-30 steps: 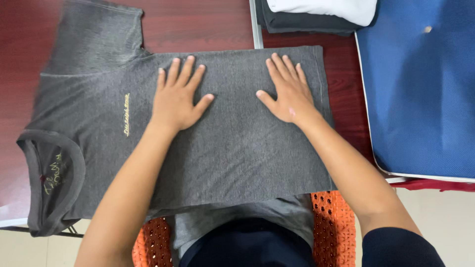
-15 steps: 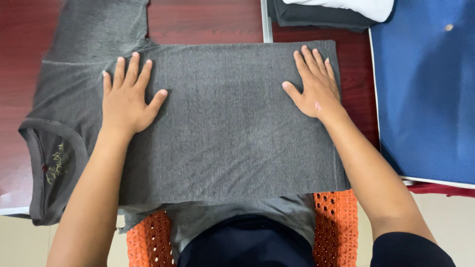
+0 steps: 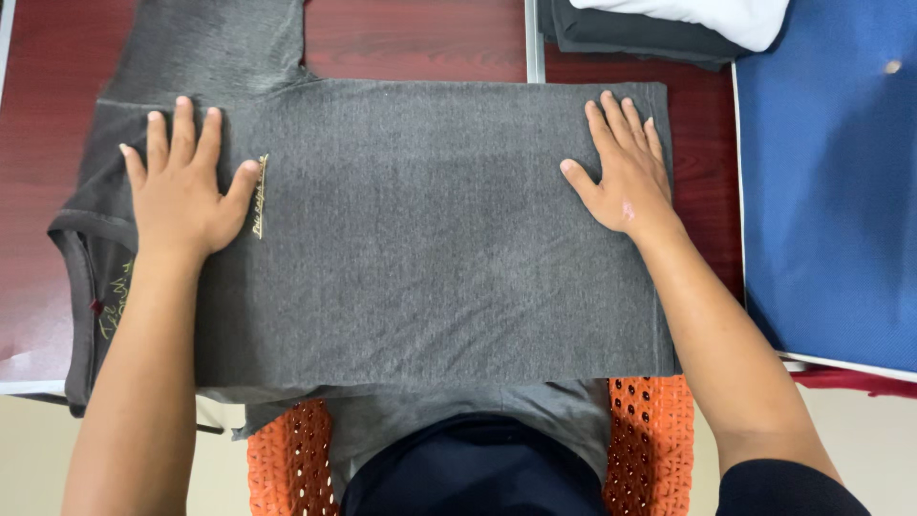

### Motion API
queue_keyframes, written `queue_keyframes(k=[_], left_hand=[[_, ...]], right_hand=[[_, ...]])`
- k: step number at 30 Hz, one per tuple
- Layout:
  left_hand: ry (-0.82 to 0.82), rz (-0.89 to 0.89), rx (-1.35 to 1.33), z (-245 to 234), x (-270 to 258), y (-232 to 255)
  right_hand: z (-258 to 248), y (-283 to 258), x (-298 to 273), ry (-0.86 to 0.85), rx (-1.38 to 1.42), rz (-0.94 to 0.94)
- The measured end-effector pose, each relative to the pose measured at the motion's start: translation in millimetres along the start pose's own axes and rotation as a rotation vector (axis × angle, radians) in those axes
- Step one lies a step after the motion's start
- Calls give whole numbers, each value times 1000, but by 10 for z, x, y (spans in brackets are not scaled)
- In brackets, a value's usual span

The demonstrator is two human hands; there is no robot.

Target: The person folds a gray t-shirt on a table by tucking the sleeves and sides toward the center and smoothing the fabric by hand.

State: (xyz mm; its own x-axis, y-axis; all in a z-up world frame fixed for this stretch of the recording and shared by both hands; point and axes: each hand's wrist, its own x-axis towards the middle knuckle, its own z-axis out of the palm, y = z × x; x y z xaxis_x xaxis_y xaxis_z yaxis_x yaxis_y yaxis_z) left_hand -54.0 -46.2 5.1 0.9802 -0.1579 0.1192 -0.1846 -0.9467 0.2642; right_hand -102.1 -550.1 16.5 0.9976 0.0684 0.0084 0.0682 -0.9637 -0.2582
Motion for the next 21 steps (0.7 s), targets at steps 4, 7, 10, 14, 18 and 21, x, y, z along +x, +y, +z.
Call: queue_keyframes(k=[4, 7, 10, 14, 18, 21], left_hand=[[26, -54, -3, -15, -14, -175], [35, -102, 30, -46, -5, -312], [38, -164, 35, -90, -32, -433], [62, -201, 40, -74, -43, -521], [84, -193, 41, -10, -62, -579], [122, -188, 61, 13, -35, -578]], right_hand=[[1, -6, 4, -3, 0, 8], [-4, -6, 12, -9, 0, 9], [-9, -11, 11, -8, -4, 32], [15, 32, 9, 17, -22, 105], [23, 85, 41, 60, -52, 125], [-70, -34, 112, -5, -75, 210]])
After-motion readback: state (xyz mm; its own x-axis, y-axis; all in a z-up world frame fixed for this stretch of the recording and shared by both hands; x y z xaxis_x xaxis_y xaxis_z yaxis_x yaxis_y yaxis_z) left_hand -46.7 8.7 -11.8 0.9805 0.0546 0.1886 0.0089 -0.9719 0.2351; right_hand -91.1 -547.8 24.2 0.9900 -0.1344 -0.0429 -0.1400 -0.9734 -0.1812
